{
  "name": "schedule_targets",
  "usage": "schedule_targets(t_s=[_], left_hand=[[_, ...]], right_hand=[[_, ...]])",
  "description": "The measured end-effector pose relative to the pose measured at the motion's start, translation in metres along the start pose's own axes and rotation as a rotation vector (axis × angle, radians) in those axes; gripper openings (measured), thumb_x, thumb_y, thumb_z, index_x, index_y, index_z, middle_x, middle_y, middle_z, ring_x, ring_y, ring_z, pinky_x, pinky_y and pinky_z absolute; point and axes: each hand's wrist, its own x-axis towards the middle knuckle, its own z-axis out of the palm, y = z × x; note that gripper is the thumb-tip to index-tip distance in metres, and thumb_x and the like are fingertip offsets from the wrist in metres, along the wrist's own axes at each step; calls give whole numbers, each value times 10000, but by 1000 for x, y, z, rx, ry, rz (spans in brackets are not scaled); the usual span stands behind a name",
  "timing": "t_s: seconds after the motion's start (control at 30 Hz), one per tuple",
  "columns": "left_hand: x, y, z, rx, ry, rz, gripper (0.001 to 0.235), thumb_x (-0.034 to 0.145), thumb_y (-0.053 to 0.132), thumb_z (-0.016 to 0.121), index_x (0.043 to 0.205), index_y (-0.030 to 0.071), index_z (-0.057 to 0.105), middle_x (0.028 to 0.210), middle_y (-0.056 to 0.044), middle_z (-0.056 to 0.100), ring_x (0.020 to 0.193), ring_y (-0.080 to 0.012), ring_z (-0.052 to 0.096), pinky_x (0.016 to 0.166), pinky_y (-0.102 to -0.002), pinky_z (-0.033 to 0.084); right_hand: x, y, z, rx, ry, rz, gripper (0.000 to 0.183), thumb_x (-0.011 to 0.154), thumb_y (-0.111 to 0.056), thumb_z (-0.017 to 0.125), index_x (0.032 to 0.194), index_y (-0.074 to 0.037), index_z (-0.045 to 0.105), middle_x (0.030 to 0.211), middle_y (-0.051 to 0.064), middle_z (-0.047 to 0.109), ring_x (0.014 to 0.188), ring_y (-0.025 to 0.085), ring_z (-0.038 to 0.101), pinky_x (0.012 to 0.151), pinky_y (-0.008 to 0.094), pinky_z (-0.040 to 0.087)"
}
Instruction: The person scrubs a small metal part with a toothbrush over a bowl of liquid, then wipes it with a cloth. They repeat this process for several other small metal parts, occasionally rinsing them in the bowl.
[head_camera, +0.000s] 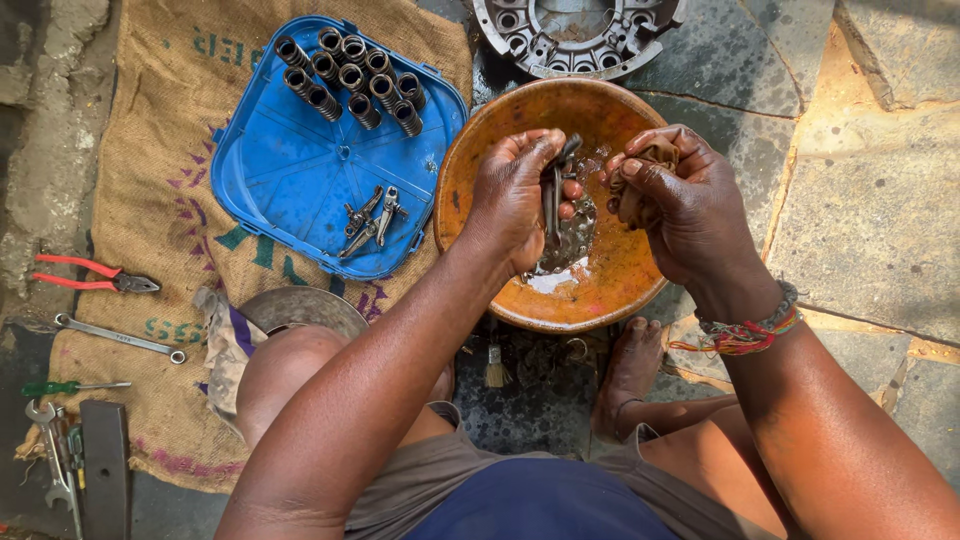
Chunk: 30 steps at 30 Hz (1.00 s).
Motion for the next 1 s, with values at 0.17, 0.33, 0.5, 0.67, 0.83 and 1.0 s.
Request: schedule_targets(t_s=[0.17, 0.33, 0.5, 0.67, 0.83, 1.0], left_hand=[[-9, 6, 7, 179, 18, 9, 184, 932, 114, 586, 1072, 100, 468, 893, -50, 644, 587, -126, 625, 391, -242, 420], [-17, 0, 13, 632, -123, 236, 146, 912, 71, 712, 979, 60, 583, 893, -54, 654, 726, -114, 630, 586, -256, 522], [-23, 0, 19, 781, -227, 324, 127, 873, 94, 766, 943, 41, 673, 986, -47, 750, 923, -85, 709, 831, -262, 597], [-26, 2, 25, 950, -185, 313, 193, 853, 140, 798, 1002, 45, 720, 935, -46, 758, 846, -88, 704, 786, -287, 591], [-22, -10, 21, 945, -158, 302, 136, 906, 175, 760, 953, 53, 722, 916, -44, 753, 832, -102, 699, 747, -292, 589], [-8, -6, 14, 491, 101, 53, 282, 914, 161, 706, 1135, 18, 604, 915, -89, 666, 657, -143, 609, 520, -289, 536]], right_hand=[[1, -2, -4, 88, 0, -16, 140, 1019, -37, 671, 1129, -67, 590, 1059, 171, 725, 892, 215, 705, 766, 343, 568], [3, -5, -3, 151, 39, 1, 113, 1060, -60, 612, 1166, -52, 570, 1154, 181, 708, 1006, 248, 704, 913, 388, 581], [2, -15, 3, 243, 22, 36, 154, 1104, -128, 506, 1189, -15, 567, 1199, 212, 694, 1081, 296, 696, 1017, 486, 586], [1, -20, 8, 299, 44, 53, 186, 1102, -143, 479, 1196, -2, 555, 1241, 234, 690, 1156, 344, 693, 1057, 482, 575], [1, -8, 2, 281, 50, 57, 106, 1078, -80, 485, 1162, -41, 536, 1213, 234, 692, 1111, 339, 709, 963, 476, 609], [5, 3, -15, 78, 119, -36, 141, 1037, 1, 564, 1165, -59, 565, 1097, 133, 700, 915, 225, 701, 779, 385, 613]])
